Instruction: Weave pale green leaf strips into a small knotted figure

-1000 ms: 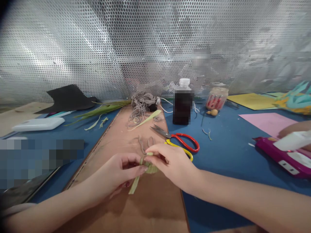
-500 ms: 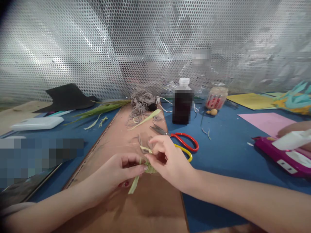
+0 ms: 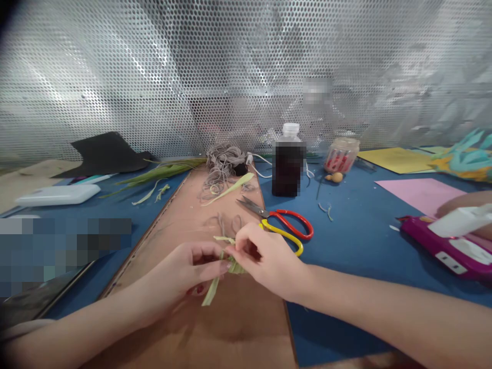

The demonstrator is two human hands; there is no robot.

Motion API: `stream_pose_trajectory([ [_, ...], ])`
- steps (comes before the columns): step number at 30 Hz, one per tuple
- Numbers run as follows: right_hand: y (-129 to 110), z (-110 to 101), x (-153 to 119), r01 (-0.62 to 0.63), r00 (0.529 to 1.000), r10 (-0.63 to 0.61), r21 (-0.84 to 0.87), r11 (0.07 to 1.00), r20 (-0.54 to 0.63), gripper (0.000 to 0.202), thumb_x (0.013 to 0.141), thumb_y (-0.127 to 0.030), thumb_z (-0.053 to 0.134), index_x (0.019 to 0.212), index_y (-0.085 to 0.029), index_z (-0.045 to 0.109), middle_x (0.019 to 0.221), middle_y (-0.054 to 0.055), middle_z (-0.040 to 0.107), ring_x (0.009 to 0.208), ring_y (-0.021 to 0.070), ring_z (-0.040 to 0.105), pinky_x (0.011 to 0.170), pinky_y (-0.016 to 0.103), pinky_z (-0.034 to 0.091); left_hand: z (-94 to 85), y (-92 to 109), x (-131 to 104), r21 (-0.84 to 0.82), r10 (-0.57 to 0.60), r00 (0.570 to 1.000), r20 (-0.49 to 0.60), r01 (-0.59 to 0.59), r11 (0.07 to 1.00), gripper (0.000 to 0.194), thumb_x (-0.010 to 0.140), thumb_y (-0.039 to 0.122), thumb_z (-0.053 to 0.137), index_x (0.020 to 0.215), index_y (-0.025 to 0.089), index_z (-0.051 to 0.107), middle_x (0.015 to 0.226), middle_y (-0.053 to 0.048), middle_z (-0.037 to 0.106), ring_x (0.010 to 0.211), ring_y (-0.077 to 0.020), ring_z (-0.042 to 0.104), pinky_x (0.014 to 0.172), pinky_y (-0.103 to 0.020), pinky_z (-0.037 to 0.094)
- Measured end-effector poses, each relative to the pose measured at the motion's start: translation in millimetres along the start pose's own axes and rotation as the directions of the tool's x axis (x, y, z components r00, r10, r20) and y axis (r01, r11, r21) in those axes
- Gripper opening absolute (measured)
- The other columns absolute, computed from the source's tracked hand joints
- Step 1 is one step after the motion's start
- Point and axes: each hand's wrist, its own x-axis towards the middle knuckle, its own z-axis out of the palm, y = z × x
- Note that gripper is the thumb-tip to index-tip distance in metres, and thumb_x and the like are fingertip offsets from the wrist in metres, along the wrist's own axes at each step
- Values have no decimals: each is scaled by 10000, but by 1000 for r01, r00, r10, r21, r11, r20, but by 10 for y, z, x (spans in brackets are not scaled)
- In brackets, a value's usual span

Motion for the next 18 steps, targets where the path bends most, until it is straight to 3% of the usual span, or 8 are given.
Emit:
stream_pose_trajectory([
  [4,-32,-57,45,165,985,-156,-143,976,70,108,840,-175,477,852,-192,583,752,1,637,663,94,583,600,191,454,0,15,-9,1,6,1000,-3,-6,1000,165,706,281,580,773,134,615,586,57,455,440,-32,310,422,-181,221],
  [9,-43,-107,73,202,977,-190,-136,970,95,153,855,-155,450,893,-187,595,790,17,648,714,104,593,637,203,467,-10,6,5,-22,-16,999,-29,15,1000,199,700,307,594,797,137,627,520,66,446,381,-25,306,387,-179,211],
  [13,-29,-163,66,240,962,-220,-111,965,163,250,842,-84,378,992,-155,565,826,49,630,716,118,574,632,231,468,-40,-37,20,-28,6,1000,0,-6,1000,198,753,304,550,850,145,614,506,42,507,406,-46,390,397,-165,277],
  [18,5,-204,78,268,949,-234,-150,952,209,244,834,-101,416,1029,-148,556,855,60,624,724,121,578,641,234,478,-41,-21,3,-39,3,1000,-8,-3,999,170,777,299,535,767,133,573,454,44,521,340,-27,358,353,-147,250],
])
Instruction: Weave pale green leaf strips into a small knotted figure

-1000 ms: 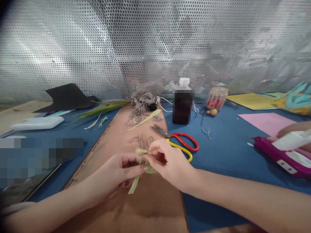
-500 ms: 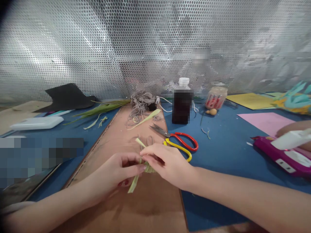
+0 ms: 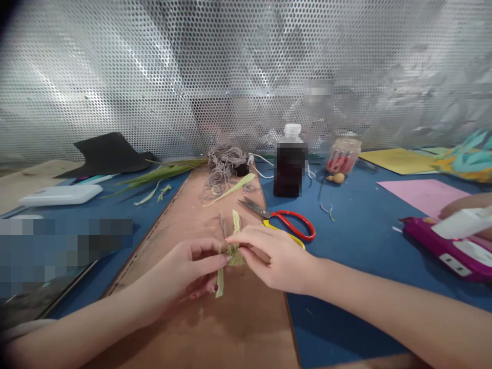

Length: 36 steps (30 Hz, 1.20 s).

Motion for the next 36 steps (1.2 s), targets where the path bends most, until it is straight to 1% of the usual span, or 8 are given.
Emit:
stream_pose_trajectory([
  [6,13,-5,0,154,987,-159,-136,979,-22,255,834,-74,451,1046,-178,547,919,50,632,872,109,576,772,202,478,26,48,-21,-36,8,1000,-15,-8,999,143,775,264,537,747,124,538,453,35,546,330,-29,385,344,-141,279],
  [10,10,11,-17,163,981,-184,-237,958,-67,253,831,-81,473,1059,-160,550,927,64,632,894,121,573,810,221,477,7,46,-15,-56,26,999,-30,-28,998,170,771,295,544,721,134,516,465,25,565,336,-32,392,349,-142,286],
  [15,9,38,-34,185,961,-235,-295,937,-142,236,827,-90,504,1044,-153,571,929,71,633,897,126,579,818,234,484,4,39,-3,11,74,994,-81,-74,997,178,766,304,543,705,144,494,454,40,536,351,-30,367,359,-140,247],
  [19,12,52,-69,139,967,-193,-293,946,-165,229,824,-93,511,1029,-154,592,926,64,644,862,118,589,780,218,495,15,24,-12,23,94,991,-99,-92,995,194,758,318,553,697,154,471,474,39,548,352,-30,342,370,-151,255],
  [22,8,56,-78,127,961,-193,-305,944,-197,223,816,-83,524,1017,-140,602,931,63,647,873,110,589,810,198,477,11,10,-15,22,113,987,-117,-111,994,189,760,322,561,735,144,503,506,29,565,364,-32,359,377,-153,277],
  [26,-13,67,-55,88,960,-162,-301,950,-230,207,828,-86,507,1005,-140,601,916,44,646,872,89,588,845,166,456,8,-2,-4,-32,166,978,-126,-171,985,181,770,315,570,775,138,534,559,21,580,426,-46,433,419,-158,346],
  [30,-33,92,-32,51,966,-110,-245,968,-233,201,853,-115,463,996,-171,593,911,36,640,828,99,595,783,196,490,27,8,-1,-92,204,972,-117,-215,972,150,763,281,590,766,135,562,622,18,585,507,-63,506,447,-161,405],
  [36,-60,94,-17,76,951,-120,-159,984,-286,180,816,-80,512,951,-152,606,816,28,639,759,109,567,688,217,491,22,32,-18,-176,174,983,-59,-182,967,121,749,244,613,760,132,568,667,-6,609,659,-127,608,479,-176,461],
])
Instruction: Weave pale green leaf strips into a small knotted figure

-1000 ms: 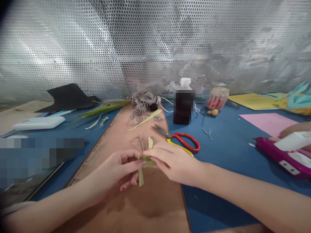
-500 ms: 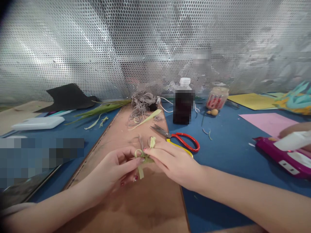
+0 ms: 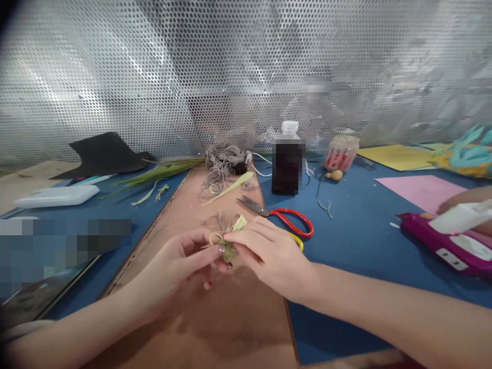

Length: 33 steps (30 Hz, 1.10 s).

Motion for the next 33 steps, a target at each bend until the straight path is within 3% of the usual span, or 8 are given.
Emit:
stream_pose_trajectory([
  [3,-3,3,2,-18,1000,18,4,1000,-2,174,797,-76,542,941,-148,608,782,22,637,743,116,538,682,233,483,-14,3,1,-17,13,1000,17,-13,1000,103,758,226,608,761,127,579,683,-11,624,656,-116,608,544,-191,483],
  [9,26,10,-14,-3,1000,3,1,1000,18,208,817,-85,513,1003,-151,579,900,61,598,796,133,520,730,284,476,-17,-9,12,-29,3,1000,30,-2,1000,115,769,231,607,807,123,609,773,-35,666,740,-127,629,750,-252,496],
  [14,55,-26,-15,35,994,-37,23,999,100,329,823,-2,394,1088,-131,538,983,85,577,885,145,509,782,295,458,-22,-17,9,-61,21,999,29,-19,998,107,764,232,617,798,131,625,754,-20,670,720,-117,632,711,-217,499],
  [20,107,-12,35,6,1000,-6,-1,1000,-20,253,810,-33,498,1011,-172,562,891,39,602,814,119,536,744,253,464,-9,-19,-7,-59,-17,996,89,22,998,101,770,212,609,773,115,634,770,-43,678,736,-130,636,720,-229,504],
  [25,89,-70,67,91,994,-92,-25,996,-63,193,820,-68,490,945,-185,579,871,42,587,810,119,547,722,252,483,2,-9,0,-100,-33,993,113,45,994,148,780,217,595,857,97,636,814,-62,664,749,-145,634,722,-253,507],
  [29,67,-121,75,188,982,-188,-40,981,9,184,850,-103,453,957,-172,587,972,81,558,920,127,546,780,257,485,20,18,-10,-130,-56,989,139,74,989,137,780,211,593,836,92,634,768,-54,655,716,-135,632,702,-243,507],
  [33,67,-135,85,249,965,-252,42,967,77,186,856,-88,453,1002,-128,560,939,85,601,925,110,556,830,225,469,35,39,-20,-114,-63,985,162,82,990,123,788,196,581,814,88,632,739,-59,663,680,-124,630,677,-231,509],
])
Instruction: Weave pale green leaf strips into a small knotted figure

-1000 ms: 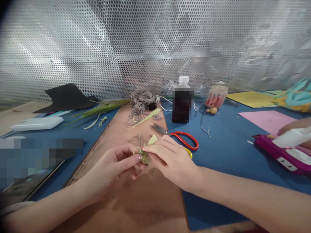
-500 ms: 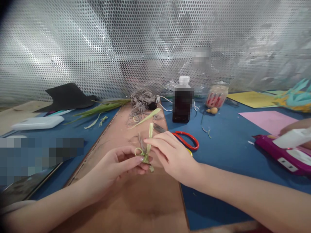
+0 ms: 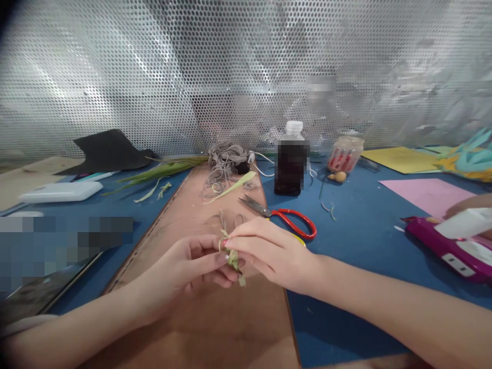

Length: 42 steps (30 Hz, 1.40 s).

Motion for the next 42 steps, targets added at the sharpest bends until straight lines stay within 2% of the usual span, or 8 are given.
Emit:
stream_pose_trajectory([
  [7,26,-6,-19,58,998,-58,-40,998,15,176,861,-126,463,1012,-99,549,897,100,618,883,141,562,802,274,484,-8,-11,20,-4,-25,999,21,25,1000,118,781,189,590,800,82,636,741,-60,664,668,-116,631,669,-220,515],
  [11,7,-7,-17,21,1000,-21,-67,998,8,174,865,-113,447,992,-108,566,901,97,616,879,112,570,811,210,476,-17,-41,6,-17,-36,999,20,37,999,112,783,182,589,808,83,634,745,-58,658,673,-114,633,675,-219,517],
  [18,-61,-14,18,-51,998,52,47,998,-34,190,837,-62,451,947,-154,576,860,74,625,822,117,587,748,231,504,-43,-46,13,-27,-42,999,30,43,999,136,779,209,595,825,87,632,770,-70,662,690,-127,634,690,-234,512],
  [24,-38,-7,25,-15,1000,16,89,996,-15,187,811,-65,484,941,-173,562,854,67,616,817,135,579,713,270,508,-32,-41,20,-38,-58,998,8,58,998,135,749,238,621,771,107,642,729,-53,664,670,-140,635,686,-259,508],
  [27,-34,28,4,1,1000,-1,101,995,3,194,788,-45,507,939,-151,565,868,72,611,816,142,569,728,286,497,-31,-46,25,-4,-46,999,-17,46,999,158,735,264,633,770,110,642,720,-49,665,674,-137,627,695,-262,505],
  [31,-42,39,-19,-71,997,72,35,997,-33,208,768,-13,516,917,-144,579,873,74,604,830,139,549,758,281,481,-26,-51,27,79,-26,998,-57,30,996,166,725,274,640,758,111,629,745,-48,663,675,-135,625,687,-262,509],
  [37,-48,39,5,-17,1000,17,47,999,14,193,788,-53,506,935,-162,569,907,79,605,842,151,564,760,305,494,-13,-48,19,134,2,998,-59,6,991,149,735,267,621,755,119,629,708,-32,654,679,-130,621,686,-254,508],
  [42,-80,27,-7,-63,998,62,-16,998,-5,199,821,-73,472,952,-195,560,917,64,605,854,128,576,767,268,502,-17,-57,16,165,13,997,-71,-2,986,147,728,274,626,733,127,629,701,-25,654,666,-134,625,662,-247,510],
])
